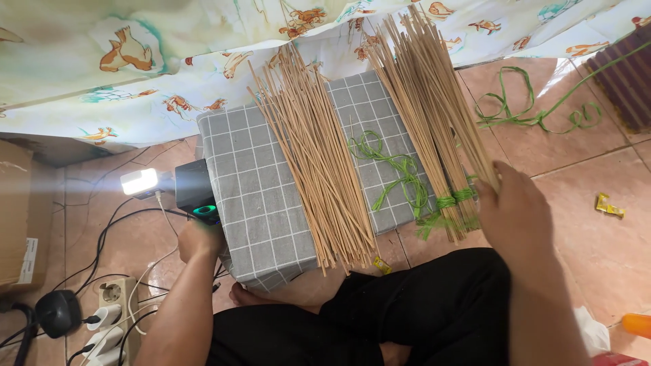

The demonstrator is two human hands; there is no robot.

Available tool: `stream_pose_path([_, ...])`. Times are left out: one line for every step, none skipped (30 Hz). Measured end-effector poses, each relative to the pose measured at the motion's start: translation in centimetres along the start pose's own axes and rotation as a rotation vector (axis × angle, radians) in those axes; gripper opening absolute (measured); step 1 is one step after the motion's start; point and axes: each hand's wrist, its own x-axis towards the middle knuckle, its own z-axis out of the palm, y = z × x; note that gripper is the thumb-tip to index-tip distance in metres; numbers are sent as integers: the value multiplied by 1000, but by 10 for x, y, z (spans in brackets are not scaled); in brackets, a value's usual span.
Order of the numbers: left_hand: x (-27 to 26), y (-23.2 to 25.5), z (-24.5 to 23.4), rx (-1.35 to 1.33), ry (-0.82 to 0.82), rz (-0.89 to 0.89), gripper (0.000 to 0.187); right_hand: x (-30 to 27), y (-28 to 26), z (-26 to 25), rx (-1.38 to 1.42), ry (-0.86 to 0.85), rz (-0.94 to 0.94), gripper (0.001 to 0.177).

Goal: Tying bundles of thin wooden sticks together using green plastic strips.

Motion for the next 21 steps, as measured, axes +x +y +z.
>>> stream_pose_path([-1, 1, -1, 4, -2, -9, 43, 6, -4, 5, -11, -27, 9, 46])
stream_pose_path([-1, 2, -3, 9, -4, -18, 45, 12, -9, 10, -21, -54, 19, 48])
stream_pose_path([4, -3, 2, 11, -6, -18, 45, 16, -18, 10, -22, -56, 21, 48])
stream_pose_path([10, -9, 7, -39, -9, 4, 45, 20, -28, 9, 19, -155, 122, 50])
stream_pose_path([17, -12, 11, -94, -7, 27, 45, 26, -38, 9, 62, -248, 219, 54])
stream_pose_path([16, -9, 10, -97, -4, 29, 45, 23, -35, 13, 63, -244, 217, 54])
stream_pose_path([14, -8, 8, -97, -12, 24, 45, 20, -33, 18, 34, -250, 213, 55])
stream_pose_path([12, -8, 6, -97, -19, 19, 46, 18, -32, 23, 4, -255, 209, 56])
stream_pose_path([12, -10, 7, -93, -22, 16, 46, 16, -31, 24, 3, -261, 210, 56])
stream_pose_path([13, -12, 8, -86, -27, 20, 45, 15, -30, 25, -6, -266, 205, 58])
stream_pose_path([15, -10, 8, -84, -26, 29, 43, 17, -30, 26, -12, -262, 198, 61])
stream_pose_path([15, -9, 5, -86, -23, 31, 43, 17, -30, 27, -10, -259, 197, 61])
stream_pose_path([13, -10, 4, -81, -28, 44, 44, 15, -29, 27, -2, -233, 180, 61])
stream_pose_path([11, -10, 3, -77, -33, 57, 44, 14, -29, 27, 6, -207, 162, 61])
stream_pose_path([4, -6, -1, -78, -32, 55, 44, 13, -27, 28, 5, -207, 160, 61])
stream_pose_path([-2, -3, -6, -74, -21, 75, 43, 12, -25, 29, -5, -179, 130, 61])
stream_pose_path([-8, 0, -10, -69, -11, 95, 43, 11, -23, 31, -15, -152, 102, 61])
stream_pose_path([-8, -2, -10, -69, -11, 93, 43, 10, -20, 34, -15, -154, 100, 61])
stream_pose_path([-8, -1, -9, -66, -10, 92, 43, 10, -18, 37, -27, -133, 85, 61])
stream_pose_path([-7, -1, -9, -63, -9, 90, 44, 9, -15, 39, -40, -113, 70, 61])
stream_pose_path([-11, 1, -12, -64, -8, 91, 44, 8, -17, 39, -40, -111, 70, 61])
